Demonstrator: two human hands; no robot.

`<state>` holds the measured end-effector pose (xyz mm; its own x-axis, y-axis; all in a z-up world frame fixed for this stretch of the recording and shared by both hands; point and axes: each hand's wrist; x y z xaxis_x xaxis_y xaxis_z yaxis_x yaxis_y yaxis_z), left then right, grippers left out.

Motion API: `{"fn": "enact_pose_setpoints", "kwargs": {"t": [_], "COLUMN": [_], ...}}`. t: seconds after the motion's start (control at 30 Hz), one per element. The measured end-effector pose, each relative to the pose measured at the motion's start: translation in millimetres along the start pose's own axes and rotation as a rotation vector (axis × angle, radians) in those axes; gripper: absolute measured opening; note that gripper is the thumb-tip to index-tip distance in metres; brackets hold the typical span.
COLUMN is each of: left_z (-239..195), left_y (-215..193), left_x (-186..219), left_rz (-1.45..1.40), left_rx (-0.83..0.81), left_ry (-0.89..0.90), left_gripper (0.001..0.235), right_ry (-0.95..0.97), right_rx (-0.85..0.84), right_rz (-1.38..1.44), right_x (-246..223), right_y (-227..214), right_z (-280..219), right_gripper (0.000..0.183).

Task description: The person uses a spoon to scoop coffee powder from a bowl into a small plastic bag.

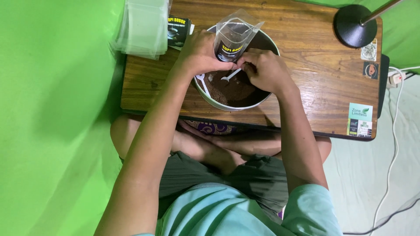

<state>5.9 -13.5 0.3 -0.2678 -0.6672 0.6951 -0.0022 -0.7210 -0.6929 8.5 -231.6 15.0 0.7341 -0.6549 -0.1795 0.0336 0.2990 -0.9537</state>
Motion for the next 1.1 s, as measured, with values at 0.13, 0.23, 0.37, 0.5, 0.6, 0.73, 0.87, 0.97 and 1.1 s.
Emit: {"fn": "enact_pose_setpoints", "kwargs": {"t": [0.13,0.23,0.37,0.5,0.6,0.73,0.87,0.97,1.1], "left_z": [0,2,3,7,1,-6,-5,-6,15], "left_y": [-1,1,5,13,10,-1,0,-1,28], "left_x": [0,2,-2,-20,-28,-11,-11,-8,-46], "left_rz": [0.03,0.068,0.118,0.138,-0.044,-0.15,-0.102,-0.116,0.116], "left_rx": [-0.033,-0.094,-0.087,-0.021,0.115,0.146,0.142,0.137,0.029], "left_ry": [-0.062,-0.15,-0.143,-0.01,0.334,0.421,0.41,0.389,0.109], "left_gripper": [0.071,0.07,0.081,0.086,0.08,0.074,0.077,0.07,0.083], "right_ry": [-0.04,-0.079,-0.002,-0.017,0.006,-0.16,-0.228,-0.225,-0.134], "right_rx": [-0.013,0.066,0.117,0.24,0.391,0.414,0.509,0.634,0.705], "right_rz": [0.226,0.174,0.323,0.389,0.349,0.196,-0.233,-0.29,0.035], "right_x": [8,26,44,52,33,8,-5,12,69], "right_y": [-19,-33,-65,-95,-106,-107,-97,-93,-73], "right_z": [-2,-12,-19,-13,-2,19,22,10,-14], "right_gripper": [0.029,0.028,0.021,0.021,0.015,0.017,0.022,0.016,0.019]}}
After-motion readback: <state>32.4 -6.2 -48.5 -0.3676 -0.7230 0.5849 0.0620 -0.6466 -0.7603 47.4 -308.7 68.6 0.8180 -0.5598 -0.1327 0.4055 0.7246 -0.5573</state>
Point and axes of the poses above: each hand's wrist, its own z-axis towards the middle knuckle, its own y-axis out of the palm, x = y × z, and after that the axes turned 9 degrees about -z, right-handed
